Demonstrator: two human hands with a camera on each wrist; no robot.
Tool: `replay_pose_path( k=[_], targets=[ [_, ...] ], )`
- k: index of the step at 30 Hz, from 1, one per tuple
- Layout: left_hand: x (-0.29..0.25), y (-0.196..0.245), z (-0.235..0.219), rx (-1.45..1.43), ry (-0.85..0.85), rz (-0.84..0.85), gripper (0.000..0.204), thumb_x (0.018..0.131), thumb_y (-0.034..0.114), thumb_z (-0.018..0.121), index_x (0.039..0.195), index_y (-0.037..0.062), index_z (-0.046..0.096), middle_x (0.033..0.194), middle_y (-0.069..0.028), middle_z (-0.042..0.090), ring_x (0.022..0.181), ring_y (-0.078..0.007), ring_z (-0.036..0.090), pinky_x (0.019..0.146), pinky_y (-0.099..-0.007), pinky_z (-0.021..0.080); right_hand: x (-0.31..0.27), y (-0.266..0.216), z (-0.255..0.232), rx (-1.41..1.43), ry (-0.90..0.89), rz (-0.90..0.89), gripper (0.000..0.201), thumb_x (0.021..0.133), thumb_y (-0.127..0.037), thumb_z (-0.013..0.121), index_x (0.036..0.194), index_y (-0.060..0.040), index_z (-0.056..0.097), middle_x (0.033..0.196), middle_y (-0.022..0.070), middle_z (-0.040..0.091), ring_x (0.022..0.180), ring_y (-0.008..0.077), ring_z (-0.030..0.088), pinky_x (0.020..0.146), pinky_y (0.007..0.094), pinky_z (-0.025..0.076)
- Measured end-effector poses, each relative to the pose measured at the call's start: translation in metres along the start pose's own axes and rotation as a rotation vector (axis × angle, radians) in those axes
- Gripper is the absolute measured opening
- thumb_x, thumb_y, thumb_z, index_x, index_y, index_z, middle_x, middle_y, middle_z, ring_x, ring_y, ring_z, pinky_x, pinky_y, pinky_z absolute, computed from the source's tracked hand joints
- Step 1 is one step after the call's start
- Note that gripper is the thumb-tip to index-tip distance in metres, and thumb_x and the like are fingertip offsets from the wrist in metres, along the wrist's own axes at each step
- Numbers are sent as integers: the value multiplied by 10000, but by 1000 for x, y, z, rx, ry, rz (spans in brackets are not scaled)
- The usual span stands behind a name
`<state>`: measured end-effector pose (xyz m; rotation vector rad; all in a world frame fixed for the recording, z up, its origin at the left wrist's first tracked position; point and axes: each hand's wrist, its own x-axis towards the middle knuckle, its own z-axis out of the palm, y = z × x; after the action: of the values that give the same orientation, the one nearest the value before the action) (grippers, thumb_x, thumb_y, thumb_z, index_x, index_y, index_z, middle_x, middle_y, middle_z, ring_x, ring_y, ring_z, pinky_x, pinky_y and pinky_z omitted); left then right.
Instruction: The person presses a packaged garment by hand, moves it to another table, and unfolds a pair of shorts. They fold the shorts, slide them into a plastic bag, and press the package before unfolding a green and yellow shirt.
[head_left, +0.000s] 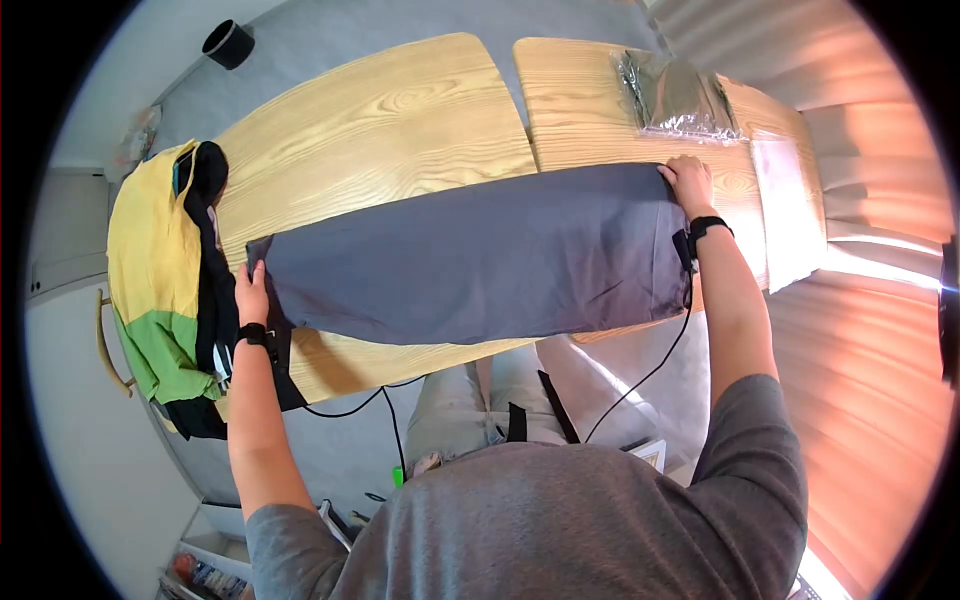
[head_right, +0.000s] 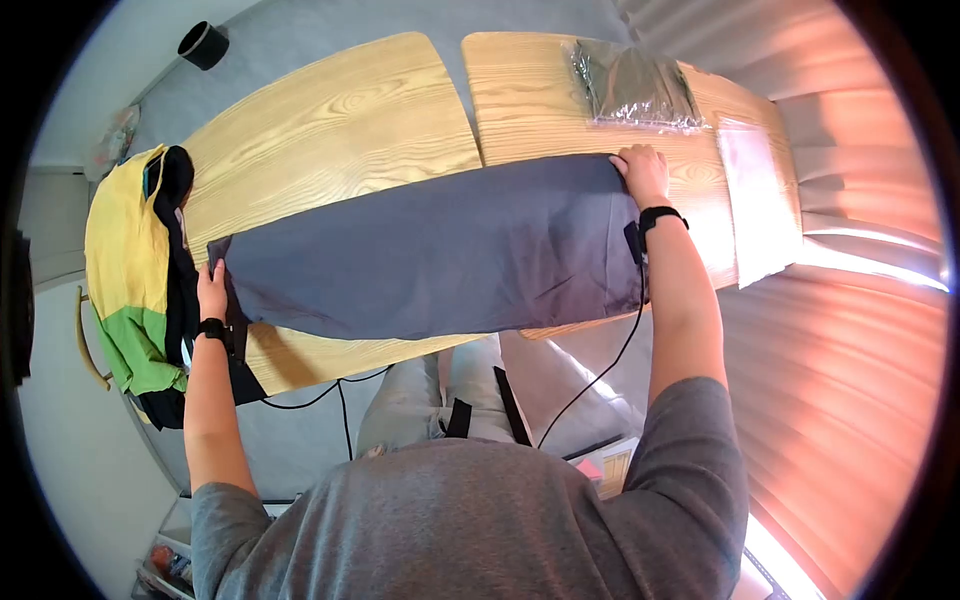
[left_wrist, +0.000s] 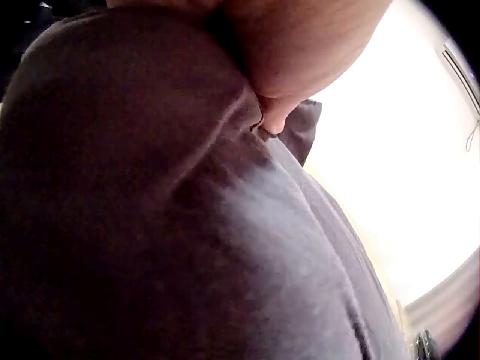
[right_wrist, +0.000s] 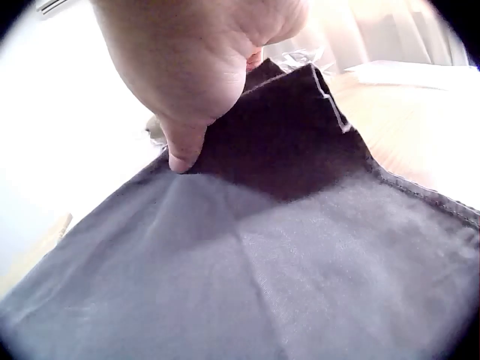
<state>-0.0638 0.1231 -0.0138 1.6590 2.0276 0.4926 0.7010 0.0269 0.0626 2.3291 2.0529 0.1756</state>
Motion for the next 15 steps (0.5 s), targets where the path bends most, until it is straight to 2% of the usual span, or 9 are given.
replay_pose_path(
  k=[2,4,5,8,9,10,12,13,15],
  targets=[
    [6,-9,1,27,14,28,428,912,313,540,1112,-65,531,1006,-249,609,932,-375,579,809,-383,441,16,-4,2,-35,37,-33,257,823,-338,587,791,-87,631,813,98,634,849,286,592,775,408,436],
    [6,-5,-1,53,23,-2,407,913,304,539,1099,-57,536,989,-240,612,917,-363,580,801,-379,440,30,3,10,-10,-90,-13,225,811,-339,596,812,-121,648,874,60,643,933,252,579,830,397,408],
    [8,-7,-1,40,59,25,390,913,301,539,1084,-49,542,974,-230,613,899,-354,579,793,-378,438,37,10,18,15,-101,-52,223,817,-339,587,846,-126,647,857,66,644,910,263,586,824,395,416],
    [20,-39,5,115,82,-37,483,914,343,536,1161,-70,503,1081,-254,588,1017,-366,559,867,-369,428,47,24,25,112,-86,5,219,818,-324,583,856,-117,641,858,85,648,887,285,596,833,402,415],
    [19,-35,6,192,108,-64,546,905,375,546,1206,-74,471,1137,-273,560,1073,-379,534,903,-367,418,46,29,28,73,-84,183,242,820,-320,577,917,-105,632,891,122,654,885,323,605,824,419,436],
    [16,-32,3,99,68,-131,595,875,420,580,1210,-61,476,1148,-260,558,1072,-365,537,907,-371,415,37,33,30,69,-95,190,242,820,-320,577,917,-105,632,891,122,654,885,323,605,824,419,436],
    [6,-23,-1,37,95,-203,629,847,458,607,1209,-43,490,1124,-213,577,1049,-305,551,903,-356,415,17,46,36,347,22,463,307,831,-319,556,1029,-88,600,940,170,649,905,356,606,802,430,458],
    [2,-22,-3,37,90,-200,629,847,458,607,1209,-43,490,1124,-213,577,1049,-305,551,903,-356,415,1,58,44,408,13,481,357,843,-308,602,1072,-37,571,885,188,648,858,311,626,746,390,486],
    [-8,-25,-9,-95,99,-274,638,827,479,626,1190,-34,514,1095,-162,587,1017,-240,549,898,-328,412,-42,80,67,399,-5,477,428,812,-351,634,1024,15,567,866,210,640,839,319,626,744,389,488]
  ],
)
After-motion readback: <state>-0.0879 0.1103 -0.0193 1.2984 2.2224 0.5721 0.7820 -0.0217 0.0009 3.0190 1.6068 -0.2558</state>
